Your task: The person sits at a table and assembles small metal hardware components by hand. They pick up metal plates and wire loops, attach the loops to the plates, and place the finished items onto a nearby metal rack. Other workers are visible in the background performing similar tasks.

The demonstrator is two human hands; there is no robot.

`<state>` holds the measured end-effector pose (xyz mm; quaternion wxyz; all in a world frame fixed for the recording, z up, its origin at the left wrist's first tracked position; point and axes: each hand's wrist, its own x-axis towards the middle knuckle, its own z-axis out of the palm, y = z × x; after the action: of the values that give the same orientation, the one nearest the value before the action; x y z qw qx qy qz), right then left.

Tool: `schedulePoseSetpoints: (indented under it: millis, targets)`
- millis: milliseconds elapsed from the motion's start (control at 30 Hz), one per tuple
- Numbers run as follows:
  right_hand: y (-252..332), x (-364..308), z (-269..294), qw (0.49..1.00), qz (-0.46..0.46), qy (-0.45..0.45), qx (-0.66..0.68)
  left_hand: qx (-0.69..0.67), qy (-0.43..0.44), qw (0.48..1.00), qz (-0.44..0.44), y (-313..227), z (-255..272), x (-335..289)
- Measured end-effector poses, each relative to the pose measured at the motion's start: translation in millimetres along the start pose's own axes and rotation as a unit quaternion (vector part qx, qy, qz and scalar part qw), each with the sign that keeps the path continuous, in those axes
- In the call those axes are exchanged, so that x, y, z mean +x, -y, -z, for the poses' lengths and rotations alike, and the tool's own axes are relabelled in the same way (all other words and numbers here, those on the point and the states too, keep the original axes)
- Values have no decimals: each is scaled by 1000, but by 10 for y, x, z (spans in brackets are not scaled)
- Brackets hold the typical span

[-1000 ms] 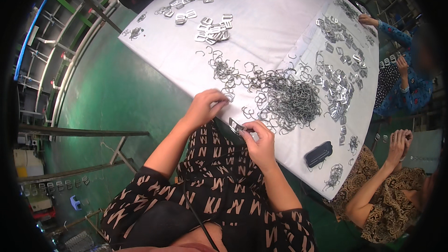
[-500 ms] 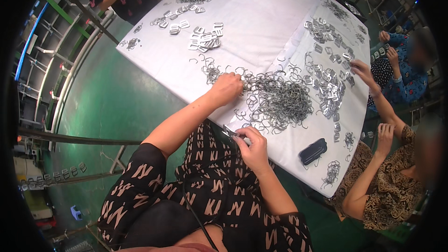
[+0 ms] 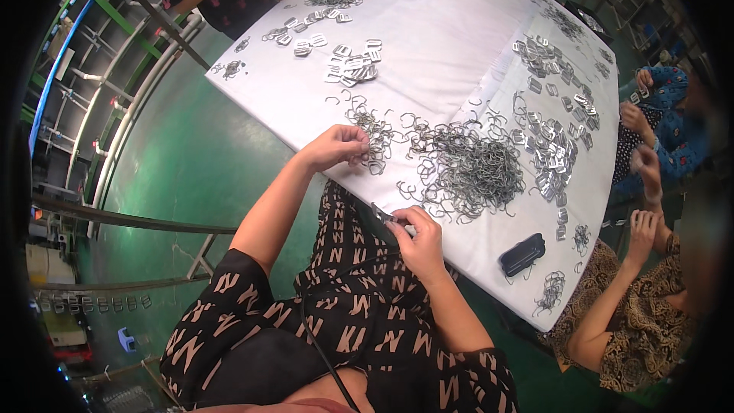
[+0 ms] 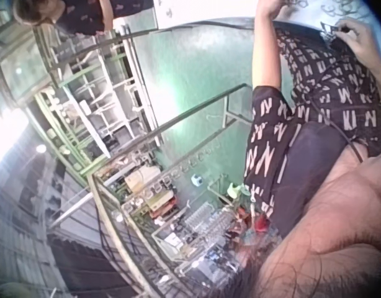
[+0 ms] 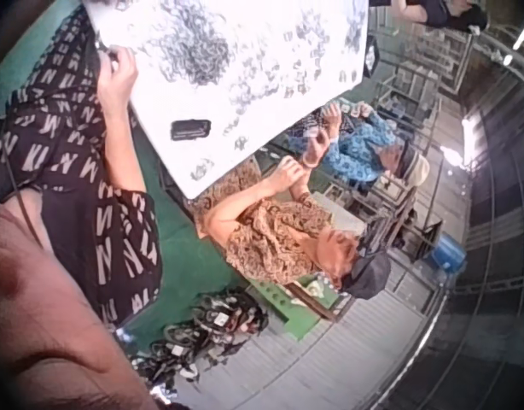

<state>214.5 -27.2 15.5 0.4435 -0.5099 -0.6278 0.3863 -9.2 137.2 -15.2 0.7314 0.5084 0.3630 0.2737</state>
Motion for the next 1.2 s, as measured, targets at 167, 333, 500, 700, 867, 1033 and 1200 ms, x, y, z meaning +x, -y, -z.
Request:
schedulePoseSetpoints:
  millis: [167, 333, 500, 700, 867, 1033, 1200]
  targets:
    - [28, 38, -34, 1000, -2, -6, 1, -140, 26, 989, -34, 28, -185, -283]
    - [12, 58, -48, 1000, -9, -29, -4, 124, 9, 965, -230, -65, -648, -642]
    - [43, 62, -60, 1000, -6, -13, -5, 253, -57, 916, -306, 15, -856, -812]
    - [53, 76, -91, 1000, -3, 5, -12, 302, -78, 875, -370, 51, -892, -773]
    - [42, 173, -12, 997, -6, 76, 9, 266, -83, 873, -400, 120, -927, -778]
    - [-257, 756, 171, 997, -39, 73, -6, 263, -107, 867, -409, 162, -897, -871]
    - [-407, 1872, -241, 984, 66, 22, -166, 280, -105, 857, -419, 123, -866, -909]
